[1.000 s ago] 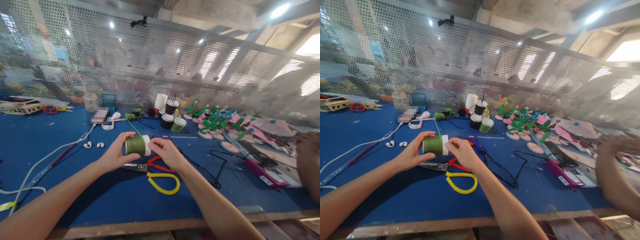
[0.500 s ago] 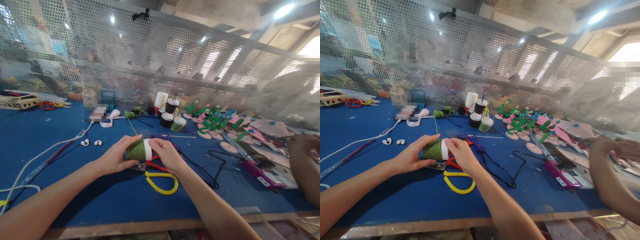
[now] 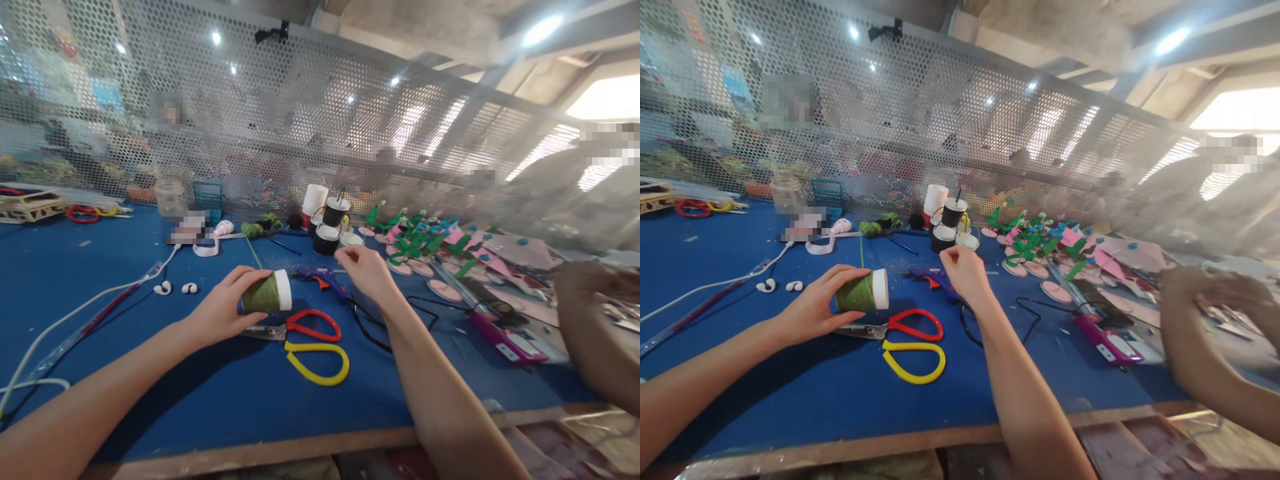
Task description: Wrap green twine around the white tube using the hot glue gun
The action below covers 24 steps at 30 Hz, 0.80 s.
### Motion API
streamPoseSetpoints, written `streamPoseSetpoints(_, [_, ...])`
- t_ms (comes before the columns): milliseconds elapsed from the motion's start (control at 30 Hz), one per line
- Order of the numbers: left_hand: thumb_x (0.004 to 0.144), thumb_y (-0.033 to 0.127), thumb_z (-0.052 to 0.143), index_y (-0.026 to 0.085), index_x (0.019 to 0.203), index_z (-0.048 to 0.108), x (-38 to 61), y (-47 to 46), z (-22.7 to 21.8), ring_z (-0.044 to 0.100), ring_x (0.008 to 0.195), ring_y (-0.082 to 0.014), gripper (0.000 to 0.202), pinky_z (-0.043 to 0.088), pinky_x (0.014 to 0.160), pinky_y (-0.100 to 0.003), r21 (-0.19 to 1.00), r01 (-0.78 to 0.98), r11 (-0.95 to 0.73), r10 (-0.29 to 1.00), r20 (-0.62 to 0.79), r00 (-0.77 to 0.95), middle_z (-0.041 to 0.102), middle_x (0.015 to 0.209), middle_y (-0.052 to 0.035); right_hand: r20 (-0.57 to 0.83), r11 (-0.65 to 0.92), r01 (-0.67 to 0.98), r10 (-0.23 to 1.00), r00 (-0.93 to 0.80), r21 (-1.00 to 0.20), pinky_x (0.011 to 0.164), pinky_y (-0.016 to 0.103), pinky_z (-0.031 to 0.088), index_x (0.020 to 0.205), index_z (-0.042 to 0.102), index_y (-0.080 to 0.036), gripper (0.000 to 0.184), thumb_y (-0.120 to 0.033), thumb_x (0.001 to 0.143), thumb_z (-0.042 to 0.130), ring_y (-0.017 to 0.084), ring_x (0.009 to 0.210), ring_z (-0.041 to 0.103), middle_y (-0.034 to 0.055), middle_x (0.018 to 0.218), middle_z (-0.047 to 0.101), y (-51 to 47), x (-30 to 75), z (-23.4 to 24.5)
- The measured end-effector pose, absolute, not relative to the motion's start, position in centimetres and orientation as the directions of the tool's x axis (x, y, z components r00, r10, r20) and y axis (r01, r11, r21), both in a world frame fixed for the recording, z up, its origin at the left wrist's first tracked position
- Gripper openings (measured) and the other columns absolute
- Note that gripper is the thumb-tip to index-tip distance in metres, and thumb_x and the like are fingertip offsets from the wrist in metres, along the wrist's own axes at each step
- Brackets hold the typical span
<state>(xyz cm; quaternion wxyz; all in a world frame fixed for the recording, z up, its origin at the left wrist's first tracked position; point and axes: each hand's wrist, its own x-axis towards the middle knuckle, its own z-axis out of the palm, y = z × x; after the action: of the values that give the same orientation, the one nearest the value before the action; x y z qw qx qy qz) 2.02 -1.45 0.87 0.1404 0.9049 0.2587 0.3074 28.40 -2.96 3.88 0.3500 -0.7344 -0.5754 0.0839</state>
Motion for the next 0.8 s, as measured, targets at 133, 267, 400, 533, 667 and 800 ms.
streamPoseSetpoints(133, [0.075,0.022,0.061,0.022,0.120,0.040,2.0,-1.1,1.0,0.049,0.110,-0.0250,0.049,0.042,0.094,-0.041,0.431,0.406,-0.806,0.586,0.485,0.649,0.048,0.116,-0.0091,0.071,-0.236,0.872,0.953,0.293,-0.430,0.058,0.027,0.037,0.047,0.053,-0.019,0.017,-0.015,0.063,0.059,0.023,0.068,0.061,0.0060,0.056,0.061,-1.9,29.4,2.9])
streamPoseSetpoints(267, [0.075,0.023,0.061,0.020,0.120,0.041,2.0,-1.1,1.1,0.049,0.109,-0.0246,0.049,0.041,0.094,-0.040,0.465,0.397,-0.791,0.604,0.485,0.632,0.047,0.116,-0.0093,0.015,-0.246,0.858,0.959,0.283,-0.451,0.054,0.026,0.036,0.039,0.044,-0.020,0.026,-0.008,0.054,0.061,0.022,0.063,0.059,0.0048,0.048,0.057,-1.5,29.0,1.1])
streamPoseSetpoints(400, [0.074,0.024,0.061,0.019,0.120,0.042,1.9,-1.0,1.2,0.048,0.110,-0.0240,0.050,0.040,0.096,-0.040,0.496,0.396,-0.773,0.625,0.489,0.608,0.048,0.116,-0.0090,0.062,-0.238,0.808,0.945,0.320,-0.538,0.056,0.026,0.039,0.062,0.057,-0.018,0.008,-0.012,0.058,0.061,0.022,0.068,0.060,0.0046,0.061,0.062,-1.7,29.1,0.4])
streamPoseSetpoints(533, [0.073,0.020,0.059,0.019,0.119,0.042,1.9,-1.0,1.5,0.048,0.109,-0.0229,0.049,0.039,0.096,-0.040,0.539,0.396,-0.744,0.654,0.460,0.601,0.048,0.115,-0.0083,0.110,-0.173,0.709,0.936,0.334,-0.683,0.055,0.024,0.043,0.090,0.056,-0.016,0.025,-0.018,0.065,0.058,0.016,0.066,0.060,0.0034,0.076,0.064,-2.5,28.8,1.3])
streamPoseSetpoints(667, [0.073,0.018,0.057,0.017,0.119,0.043,1.8,-1.0,1.6,0.049,0.108,-0.0231,0.048,0.040,0.095,-0.040,0.569,0.395,-0.722,0.668,0.425,0.611,0.048,0.115,-0.0091,0.052,-0.037,0.360,0.971,0.234,-0.932,0.048,0.023,0.041,0.073,0.057,-0.014,0.023,-0.035,0.064,0.063,0.011,0.051,0.053,0.0001,0.061,0.058,-3.9,27.4,2.8])
streamPoseSetpoints(800, [0.075,0.024,0.059,0.018,0.120,0.042,1.6,-0.7,1.5,0.048,0.109,-0.0242,0.048,0.040,0.093,-0.040,0.573,0.381,-0.725,0.658,0.414,0.629,0.049,0.115,-0.0099,0.085,0.045,0.294,0.989,0.125,-0.955,0.044,0.022,0.040,0.071,0.061,-0.012,0.026,-0.037,0.063,0.065,0.008,0.044,0.049,-0.0002,0.056,0.058,-5.8,26.0,4.0])
